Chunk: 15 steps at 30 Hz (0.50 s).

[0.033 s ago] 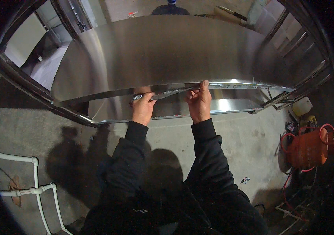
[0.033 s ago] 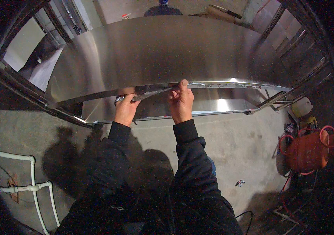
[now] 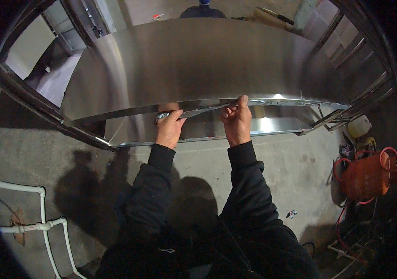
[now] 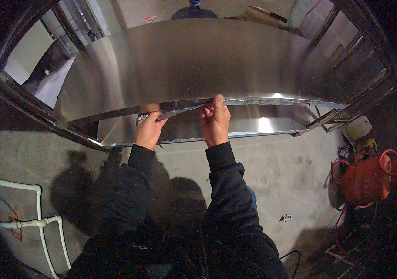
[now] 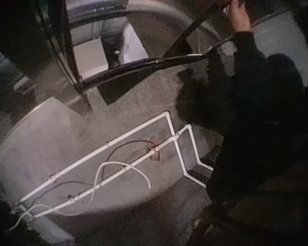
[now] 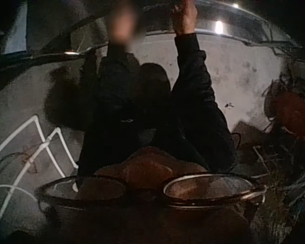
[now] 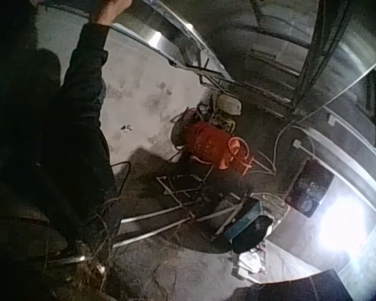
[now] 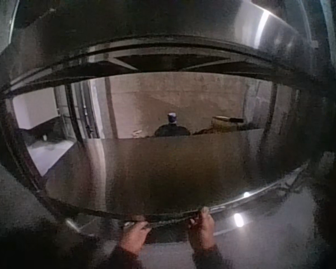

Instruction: The person lifts a large stainless steel tabletop and places it onto a metal frame. They then peel off protective film from the tabletop's edges by hand.

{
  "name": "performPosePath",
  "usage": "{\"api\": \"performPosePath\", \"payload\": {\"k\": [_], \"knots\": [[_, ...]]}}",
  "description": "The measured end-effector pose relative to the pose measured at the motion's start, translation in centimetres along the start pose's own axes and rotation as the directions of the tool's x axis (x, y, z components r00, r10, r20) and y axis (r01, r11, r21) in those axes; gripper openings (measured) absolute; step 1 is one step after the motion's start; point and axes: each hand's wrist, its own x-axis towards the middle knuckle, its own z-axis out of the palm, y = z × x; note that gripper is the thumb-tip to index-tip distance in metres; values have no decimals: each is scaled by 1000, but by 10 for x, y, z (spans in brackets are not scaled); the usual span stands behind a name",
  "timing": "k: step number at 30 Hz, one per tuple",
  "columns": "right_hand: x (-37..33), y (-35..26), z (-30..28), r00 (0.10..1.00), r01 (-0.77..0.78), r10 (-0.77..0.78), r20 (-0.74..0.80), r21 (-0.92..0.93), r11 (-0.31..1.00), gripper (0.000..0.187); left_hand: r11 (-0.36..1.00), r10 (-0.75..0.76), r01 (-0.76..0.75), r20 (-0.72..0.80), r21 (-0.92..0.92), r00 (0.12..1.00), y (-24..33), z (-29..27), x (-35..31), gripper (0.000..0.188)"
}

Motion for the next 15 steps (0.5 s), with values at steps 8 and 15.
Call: {"api": "performPosePath", "payload": {"k": [8,15], "knots": [[0,2,1,1000,14,-14,11,-2,1000,29,995,-30,18,123,94,992,9,-10,0,10],[0,1,2,999,32,-32,19,-9,999,32,943,125,-148,94,297,988,8,9,-8,18]]}}
